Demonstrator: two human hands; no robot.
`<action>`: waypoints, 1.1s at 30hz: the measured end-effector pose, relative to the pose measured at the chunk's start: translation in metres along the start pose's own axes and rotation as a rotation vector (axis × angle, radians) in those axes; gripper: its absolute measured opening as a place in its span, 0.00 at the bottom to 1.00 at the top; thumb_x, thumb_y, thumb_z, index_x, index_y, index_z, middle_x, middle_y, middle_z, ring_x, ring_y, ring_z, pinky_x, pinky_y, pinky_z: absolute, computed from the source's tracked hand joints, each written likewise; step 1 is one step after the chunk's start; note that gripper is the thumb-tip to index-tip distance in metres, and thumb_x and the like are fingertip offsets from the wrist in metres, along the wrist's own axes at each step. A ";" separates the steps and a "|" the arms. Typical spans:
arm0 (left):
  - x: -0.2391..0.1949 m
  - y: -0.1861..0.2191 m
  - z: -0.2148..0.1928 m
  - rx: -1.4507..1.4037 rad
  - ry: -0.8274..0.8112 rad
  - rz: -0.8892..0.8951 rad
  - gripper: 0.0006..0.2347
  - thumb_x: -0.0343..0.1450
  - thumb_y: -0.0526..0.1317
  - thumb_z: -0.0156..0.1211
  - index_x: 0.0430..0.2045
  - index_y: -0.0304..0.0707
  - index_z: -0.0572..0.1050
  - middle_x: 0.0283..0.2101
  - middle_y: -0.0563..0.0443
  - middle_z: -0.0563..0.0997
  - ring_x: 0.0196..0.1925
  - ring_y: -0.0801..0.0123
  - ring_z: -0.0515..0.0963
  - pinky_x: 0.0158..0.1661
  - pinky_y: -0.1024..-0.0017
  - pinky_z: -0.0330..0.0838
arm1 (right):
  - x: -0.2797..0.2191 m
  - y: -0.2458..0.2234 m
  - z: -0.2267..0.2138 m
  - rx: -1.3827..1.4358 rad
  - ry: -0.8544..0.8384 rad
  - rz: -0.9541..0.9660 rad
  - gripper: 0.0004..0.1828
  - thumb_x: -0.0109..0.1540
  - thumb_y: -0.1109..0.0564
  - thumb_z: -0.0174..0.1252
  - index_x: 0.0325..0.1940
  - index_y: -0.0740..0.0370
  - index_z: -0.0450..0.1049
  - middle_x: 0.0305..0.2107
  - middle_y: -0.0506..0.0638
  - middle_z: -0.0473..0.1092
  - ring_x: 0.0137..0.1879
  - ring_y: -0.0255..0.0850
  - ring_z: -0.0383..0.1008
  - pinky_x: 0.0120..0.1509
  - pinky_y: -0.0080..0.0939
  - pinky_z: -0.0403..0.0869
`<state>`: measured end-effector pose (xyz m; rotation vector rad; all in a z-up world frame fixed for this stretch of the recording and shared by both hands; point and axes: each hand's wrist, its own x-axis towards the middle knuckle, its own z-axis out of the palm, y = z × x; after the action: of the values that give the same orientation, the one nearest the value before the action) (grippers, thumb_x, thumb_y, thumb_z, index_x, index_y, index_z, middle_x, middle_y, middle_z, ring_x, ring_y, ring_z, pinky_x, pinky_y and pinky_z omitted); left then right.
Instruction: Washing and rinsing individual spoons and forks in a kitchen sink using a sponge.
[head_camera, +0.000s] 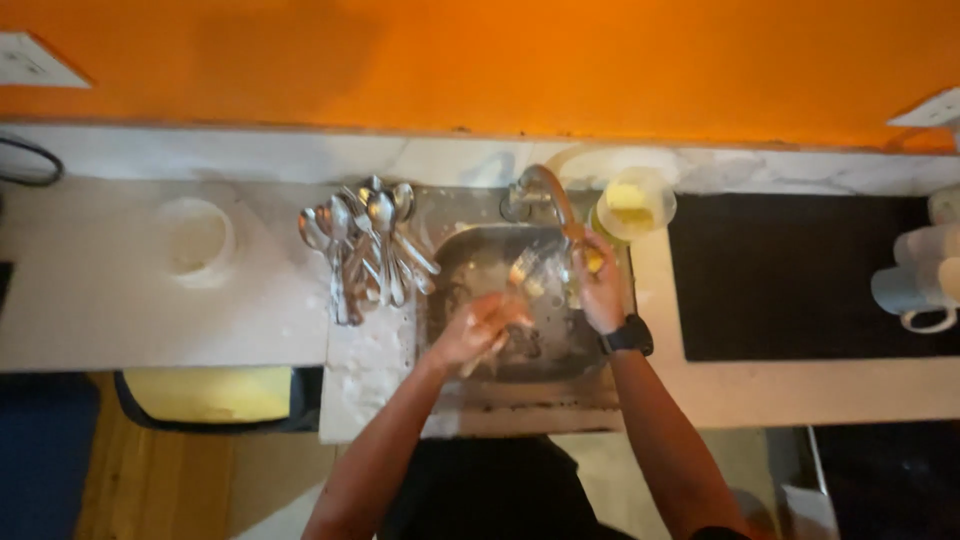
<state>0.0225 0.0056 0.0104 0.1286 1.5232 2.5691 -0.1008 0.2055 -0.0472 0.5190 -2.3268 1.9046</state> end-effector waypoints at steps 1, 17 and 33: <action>0.003 0.004 0.002 0.000 -0.018 0.000 0.07 0.75 0.30 0.47 0.39 0.19 0.71 0.24 0.32 0.79 0.07 0.73 0.67 0.07 0.77 0.60 | -0.008 -0.020 0.002 0.161 0.130 0.257 0.20 0.61 0.57 0.61 0.56 0.65 0.71 0.46 0.55 0.72 0.48 0.42 0.71 0.46 0.38 0.70; -0.017 -0.027 -0.006 -0.037 -0.046 -0.052 0.09 0.77 0.29 0.46 0.45 0.17 0.72 0.30 0.38 0.80 0.23 0.73 0.79 0.19 0.92 0.74 | -0.031 -0.060 0.053 0.510 0.366 0.542 0.13 0.56 0.62 0.71 0.42 0.62 0.76 0.27 0.49 0.75 0.26 0.37 0.77 0.25 0.38 0.77; -0.026 -0.018 -0.002 0.063 -0.062 -0.115 0.15 0.79 0.40 0.47 0.31 0.20 0.74 0.19 0.28 0.77 0.13 0.59 0.77 0.10 0.68 0.72 | -0.053 0.001 0.048 0.715 0.271 0.639 0.09 0.59 0.58 0.69 0.39 0.60 0.75 0.29 0.58 0.78 0.26 0.50 0.80 0.21 0.52 0.78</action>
<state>0.0496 0.0075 -0.0061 0.1224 1.5427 2.4075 -0.0441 0.1705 -0.0731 -0.5074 -1.6971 2.8593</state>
